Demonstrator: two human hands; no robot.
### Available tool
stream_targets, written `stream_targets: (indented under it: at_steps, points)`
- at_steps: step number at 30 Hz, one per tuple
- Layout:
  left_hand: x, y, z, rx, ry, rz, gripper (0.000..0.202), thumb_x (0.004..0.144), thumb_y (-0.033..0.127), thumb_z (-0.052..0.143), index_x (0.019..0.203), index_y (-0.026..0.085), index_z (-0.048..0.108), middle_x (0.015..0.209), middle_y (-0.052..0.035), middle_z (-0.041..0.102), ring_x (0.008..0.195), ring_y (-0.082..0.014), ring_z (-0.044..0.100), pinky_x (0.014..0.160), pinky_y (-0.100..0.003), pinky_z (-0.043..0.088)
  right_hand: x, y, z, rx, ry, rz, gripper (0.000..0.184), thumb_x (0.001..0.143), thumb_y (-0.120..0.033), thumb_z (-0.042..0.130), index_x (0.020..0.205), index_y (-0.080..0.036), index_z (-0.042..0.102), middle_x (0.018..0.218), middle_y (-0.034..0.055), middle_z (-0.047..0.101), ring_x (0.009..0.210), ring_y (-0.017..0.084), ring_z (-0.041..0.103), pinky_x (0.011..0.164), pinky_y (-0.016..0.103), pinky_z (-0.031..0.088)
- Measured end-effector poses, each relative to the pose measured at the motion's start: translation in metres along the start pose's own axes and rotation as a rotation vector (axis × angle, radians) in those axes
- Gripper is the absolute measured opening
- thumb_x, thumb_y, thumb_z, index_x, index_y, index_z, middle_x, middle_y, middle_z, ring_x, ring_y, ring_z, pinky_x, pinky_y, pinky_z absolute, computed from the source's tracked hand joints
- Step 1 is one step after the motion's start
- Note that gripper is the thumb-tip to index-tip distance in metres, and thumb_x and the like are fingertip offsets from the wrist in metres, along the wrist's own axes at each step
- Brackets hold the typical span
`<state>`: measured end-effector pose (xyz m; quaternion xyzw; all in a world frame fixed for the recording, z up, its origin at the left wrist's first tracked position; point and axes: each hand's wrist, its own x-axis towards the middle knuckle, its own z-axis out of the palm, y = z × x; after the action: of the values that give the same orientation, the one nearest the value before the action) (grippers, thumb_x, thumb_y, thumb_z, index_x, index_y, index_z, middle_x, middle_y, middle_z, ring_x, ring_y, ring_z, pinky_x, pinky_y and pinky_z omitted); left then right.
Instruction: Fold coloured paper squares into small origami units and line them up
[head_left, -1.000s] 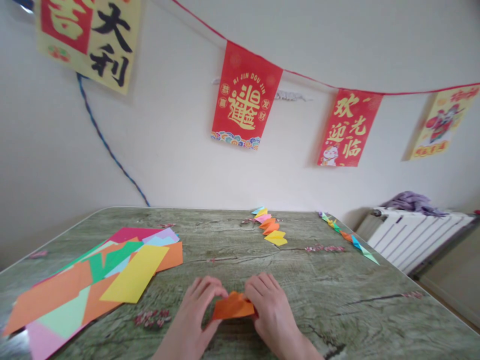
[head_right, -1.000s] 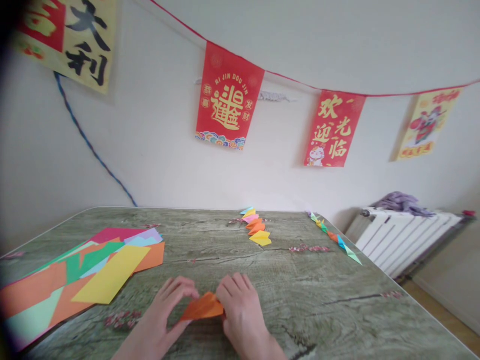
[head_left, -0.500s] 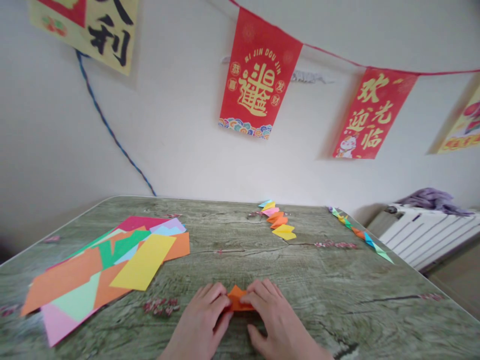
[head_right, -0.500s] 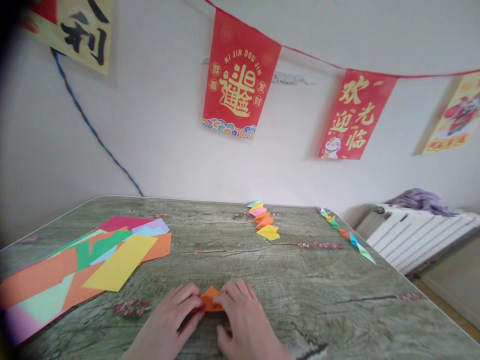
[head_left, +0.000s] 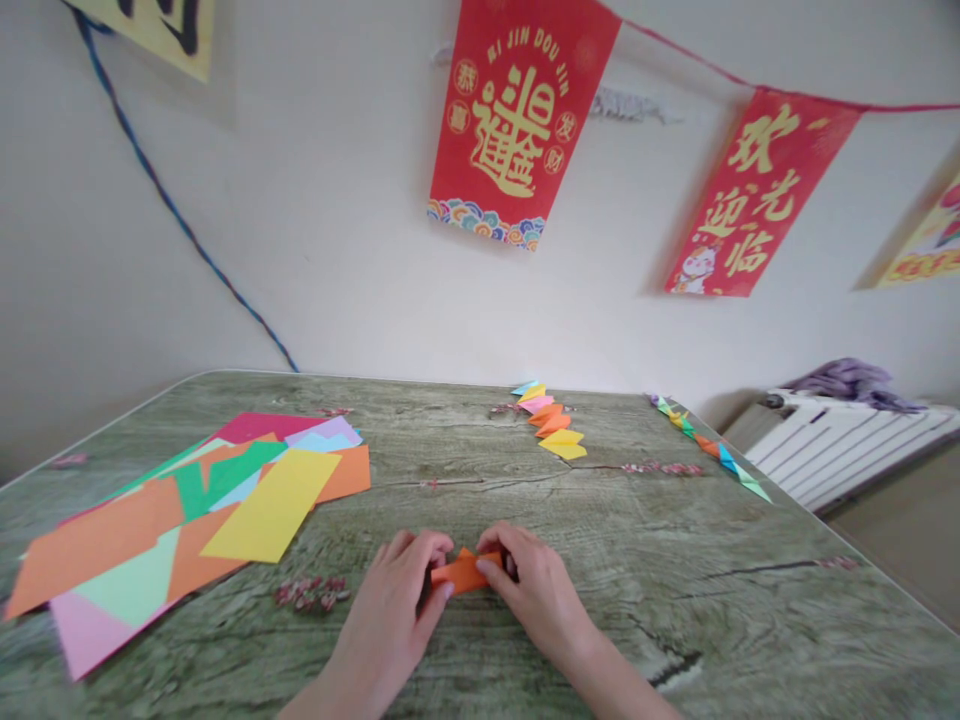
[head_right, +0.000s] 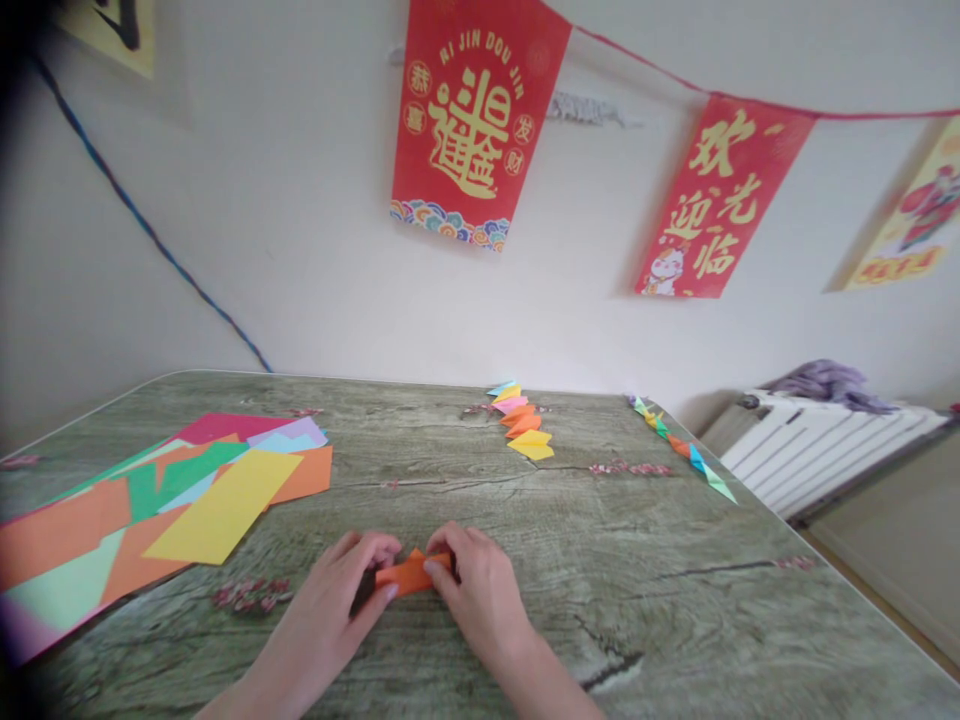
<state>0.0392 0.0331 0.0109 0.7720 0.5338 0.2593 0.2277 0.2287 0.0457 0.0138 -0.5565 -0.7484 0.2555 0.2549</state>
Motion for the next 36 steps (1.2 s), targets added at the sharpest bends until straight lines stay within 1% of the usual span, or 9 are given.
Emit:
stream_targets:
  at_steps: [2,5,13,16,23,26,28,31,36]
  points:
    - [-0.001,-0.001,0.001,-0.008,0.003,0.014,0.018,0.087,0.013,0.051,0.102,0.022,0.057,0.097,-0.006,0.062,0.091,-0.0256,0.057,0.081,-0.041,0.045,0.0,0.001,0.001,-0.036,0.0,-0.014,0.012,0.085,-0.01,0.064,0.089,-0.021,0.062,0.084,-0.0013,0.066,0.081,0.017,0.061,0.073,0.025,0.041]
    - [-0.002,-0.001,0.002,0.004,-0.003,0.03,0.017,0.089,0.014,0.049,0.102,0.022,0.057,0.099,-0.0061,0.063,0.093,-0.026,0.056,0.082,-0.041,0.044,0.0,0.002,0.004,-0.099,0.009,-0.058,0.013,0.085,-0.009,0.064,0.089,-0.021,0.06,0.088,-0.0004,0.067,0.085,0.018,0.061,0.076,0.026,0.041]
    - [0.0,0.003,0.001,0.133,-0.07,0.065,0.021,0.093,0.013,0.042,0.105,0.022,0.058,0.103,-0.0051,0.064,0.096,-0.0269,0.052,0.082,-0.042,0.04,0.001,0.004,0.009,-0.202,0.024,-0.157,0.014,0.087,-0.007,0.062,0.088,-0.02,0.059,0.089,0.0003,0.066,0.085,0.018,0.06,0.076,0.027,0.042]
    - [0.0,0.004,0.002,0.167,-0.071,0.059,0.024,0.093,0.013,0.041,0.106,0.022,0.059,0.103,-0.0053,0.062,0.097,-0.0269,0.051,0.083,-0.042,0.04,0.001,0.005,0.01,-0.215,0.024,-0.152,0.013,0.087,-0.007,0.062,0.087,-0.02,0.058,0.088,0.0002,0.066,0.084,0.018,0.06,0.075,0.027,0.042]
    - [-0.002,0.002,0.004,0.15,-0.057,0.043,0.025,0.089,0.011,0.044,0.104,0.024,0.06,0.105,-0.0046,0.06,0.099,-0.0256,0.051,0.085,-0.04,0.04,0.0,0.002,0.01,-0.215,0.029,-0.151,0.014,0.088,-0.007,0.057,0.086,-0.021,0.056,0.087,0.0003,0.064,0.084,0.018,0.059,0.075,0.027,0.043]
    - [-0.001,0.001,0.005,0.149,-0.044,0.041,0.024,0.087,0.01,0.046,0.103,0.022,0.06,0.105,-0.0054,0.059,0.099,-0.0262,0.051,0.085,-0.041,0.041,-0.001,-0.001,0.012,-0.206,0.051,-0.138,0.01,0.085,-0.012,0.06,0.087,-0.021,0.056,0.088,0.0011,0.063,0.084,0.02,0.059,0.075,0.03,0.043]
    - [-0.001,0.001,0.005,0.144,-0.036,0.039,0.023,0.087,0.01,0.047,0.102,0.022,0.06,0.106,-0.0057,0.059,0.1,-0.0264,0.051,0.085,-0.041,0.041,-0.003,-0.004,0.013,-0.215,0.07,-0.119,0.013,0.081,-0.015,0.065,0.089,-0.021,0.056,0.088,0.0019,0.062,0.084,0.022,0.058,0.076,0.032,0.043]
    - [-0.001,0.001,0.006,0.13,-0.029,0.037,0.024,0.086,0.009,0.048,0.102,0.022,0.06,0.106,-0.005,0.059,0.1,-0.0257,0.051,0.086,-0.04,0.041,-0.005,-0.007,0.016,-0.216,0.083,-0.098,0.021,0.075,-0.014,0.066,0.092,-0.021,0.056,0.092,0.0029,0.059,0.087,0.023,0.057,0.078,0.035,0.044]
    - [-0.001,0.001,0.003,0.11,-0.049,0.026,0.026,0.086,0.008,0.047,0.103,0.022,0.061,0.106,-0.0054,0.059,0.101,-0.0261,0.05,0.086,-0.041,0.041,-0.007,-0.007,0.016,-0.137,0.078,-0.082,0.023,0.076,-0.01,0.062,0.095,-0.022,0.057,0.097,0.0032,0.057,0.092,0.023,0.056,0.083,0.036,0.044]
